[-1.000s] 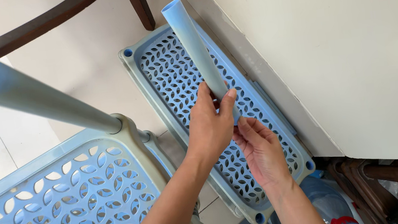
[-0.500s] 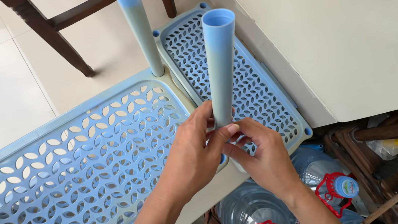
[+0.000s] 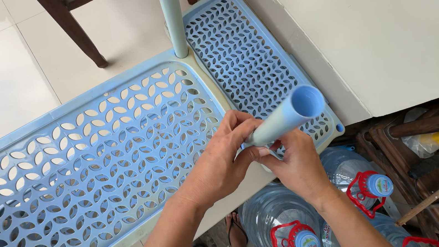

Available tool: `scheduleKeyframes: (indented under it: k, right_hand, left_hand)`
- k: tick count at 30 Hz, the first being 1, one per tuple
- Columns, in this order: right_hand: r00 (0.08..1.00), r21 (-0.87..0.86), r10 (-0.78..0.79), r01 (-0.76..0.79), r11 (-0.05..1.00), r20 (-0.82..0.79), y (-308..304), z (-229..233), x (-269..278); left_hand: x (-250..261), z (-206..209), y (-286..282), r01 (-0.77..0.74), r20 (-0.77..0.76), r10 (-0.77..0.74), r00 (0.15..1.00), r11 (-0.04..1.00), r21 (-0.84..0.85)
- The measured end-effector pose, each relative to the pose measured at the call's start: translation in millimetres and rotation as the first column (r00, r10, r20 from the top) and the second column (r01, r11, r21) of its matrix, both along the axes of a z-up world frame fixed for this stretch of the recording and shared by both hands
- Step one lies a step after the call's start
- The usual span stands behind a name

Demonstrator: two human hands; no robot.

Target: The person assembles a multi-tier plastic storage rack by inserting cylindrical legs into the corners of perforated trays and stacking them. They handle the trays and legs by hand, aligning and pressing the parts together to form a stable structure.

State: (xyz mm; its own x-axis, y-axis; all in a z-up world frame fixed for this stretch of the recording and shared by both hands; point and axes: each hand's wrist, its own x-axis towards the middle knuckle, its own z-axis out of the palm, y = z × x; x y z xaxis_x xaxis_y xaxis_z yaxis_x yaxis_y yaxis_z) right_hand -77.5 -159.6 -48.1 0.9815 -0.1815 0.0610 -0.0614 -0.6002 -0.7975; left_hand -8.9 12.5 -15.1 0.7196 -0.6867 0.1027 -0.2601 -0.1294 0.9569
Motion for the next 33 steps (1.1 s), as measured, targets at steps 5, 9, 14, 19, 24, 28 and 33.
scheduleKeyframes:
  k: [5, 9, 14, 19, 24, 28, 33]
  right_hand:
    - [0.999, -0.002, 0.018, -0.018, 1.000, -0.047, -3, 4, 2]
    - [0.952, 0.133, 0.090, -0.053, 0.990, -0.292, -7, 15, 9]
    - [0.961, 0.268, 0.276, -0.256, 0.929, -0.037, -21, 51, 6]
    - [0.924, 0.189, 0.382, -0.375, 0.908, 0.000, -19, 66, 8]
    - [0.944, 0.139, 0.299, -0.318, 0.938, 0.141, -2, 44, 12]
    - [0.985, 0.027, 0.077, -0.082, 0.996, 0.156, 14, 31, 1]
    - [0.964, -0.035, -0.103, 0.115, 0.993, 0.243, 36, 24, -1]
  left_hand:
    - [9, -4, 2, 0.084, 0.025, -0.086, 0.996, 0.995, 0.052]
    - [15, -10, 7, 0.151, 0.113, -0.158, 0.981, 0.986, 0.070]
    - [7, -19, 13, 0.092, -0.111, -0.075, 0.991, 0.983, 0.158]
    - [-1, -34, 20, -0.045, 0.179, 0.022, 0.984, 0.991, 0.127]
    - [1, -48, 22, -0.049, 0.182, 0.014, 0.983, 0.981, 0.188]
    - [4, -50, 22, -0.019, 0.189, -0.018, 0.982, 0.982, 0.190]
    - [1, -42, 19, -0.048, 0.274, -0.016, 0.962, 0.973, 0.226]
